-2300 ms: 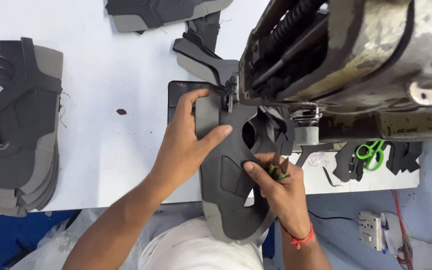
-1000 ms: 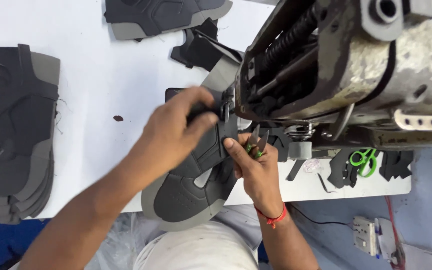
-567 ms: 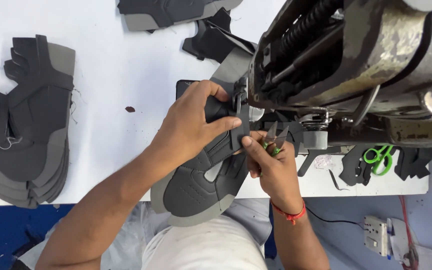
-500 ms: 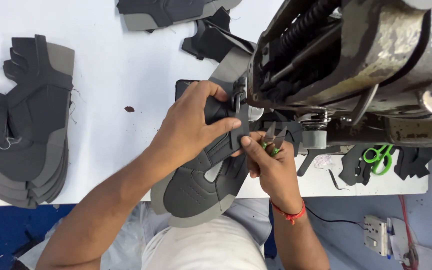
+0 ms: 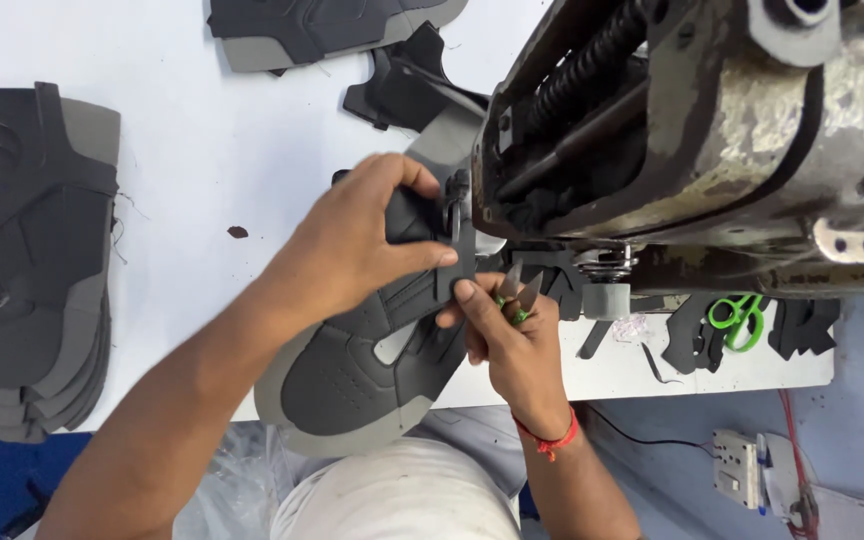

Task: The person aligns gray and black shoe sole components under a sewing machine needle and sews them together. They repeatedly pick up new sole pieces from a stack, position them, and guide them through the machine to stitch the edges.

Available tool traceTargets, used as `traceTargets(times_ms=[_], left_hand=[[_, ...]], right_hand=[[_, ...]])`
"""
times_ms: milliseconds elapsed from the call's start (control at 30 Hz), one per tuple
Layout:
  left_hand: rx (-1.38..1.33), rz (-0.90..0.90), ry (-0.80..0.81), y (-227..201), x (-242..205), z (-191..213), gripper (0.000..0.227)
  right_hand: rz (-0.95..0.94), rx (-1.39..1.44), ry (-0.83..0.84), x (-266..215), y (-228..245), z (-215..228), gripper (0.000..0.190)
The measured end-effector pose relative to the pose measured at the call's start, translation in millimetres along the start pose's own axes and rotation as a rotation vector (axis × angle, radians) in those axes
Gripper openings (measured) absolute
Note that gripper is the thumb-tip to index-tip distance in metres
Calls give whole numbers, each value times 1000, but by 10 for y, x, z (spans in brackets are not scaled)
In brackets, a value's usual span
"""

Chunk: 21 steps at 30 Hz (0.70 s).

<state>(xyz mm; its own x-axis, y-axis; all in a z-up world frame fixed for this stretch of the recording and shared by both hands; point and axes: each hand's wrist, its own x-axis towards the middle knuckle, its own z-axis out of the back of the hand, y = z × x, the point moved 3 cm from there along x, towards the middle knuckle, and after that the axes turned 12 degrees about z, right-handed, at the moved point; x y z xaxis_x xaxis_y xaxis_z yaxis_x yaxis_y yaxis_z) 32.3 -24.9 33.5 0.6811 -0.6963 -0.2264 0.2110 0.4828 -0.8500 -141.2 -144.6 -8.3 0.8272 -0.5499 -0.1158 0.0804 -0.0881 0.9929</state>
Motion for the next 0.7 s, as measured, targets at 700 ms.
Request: traceTargets(times_ms=[700], left_hand=[[-86,-268,-144,154,1,145,47]], right_hand=[[346,-312,-331,-245,194,516,19]])
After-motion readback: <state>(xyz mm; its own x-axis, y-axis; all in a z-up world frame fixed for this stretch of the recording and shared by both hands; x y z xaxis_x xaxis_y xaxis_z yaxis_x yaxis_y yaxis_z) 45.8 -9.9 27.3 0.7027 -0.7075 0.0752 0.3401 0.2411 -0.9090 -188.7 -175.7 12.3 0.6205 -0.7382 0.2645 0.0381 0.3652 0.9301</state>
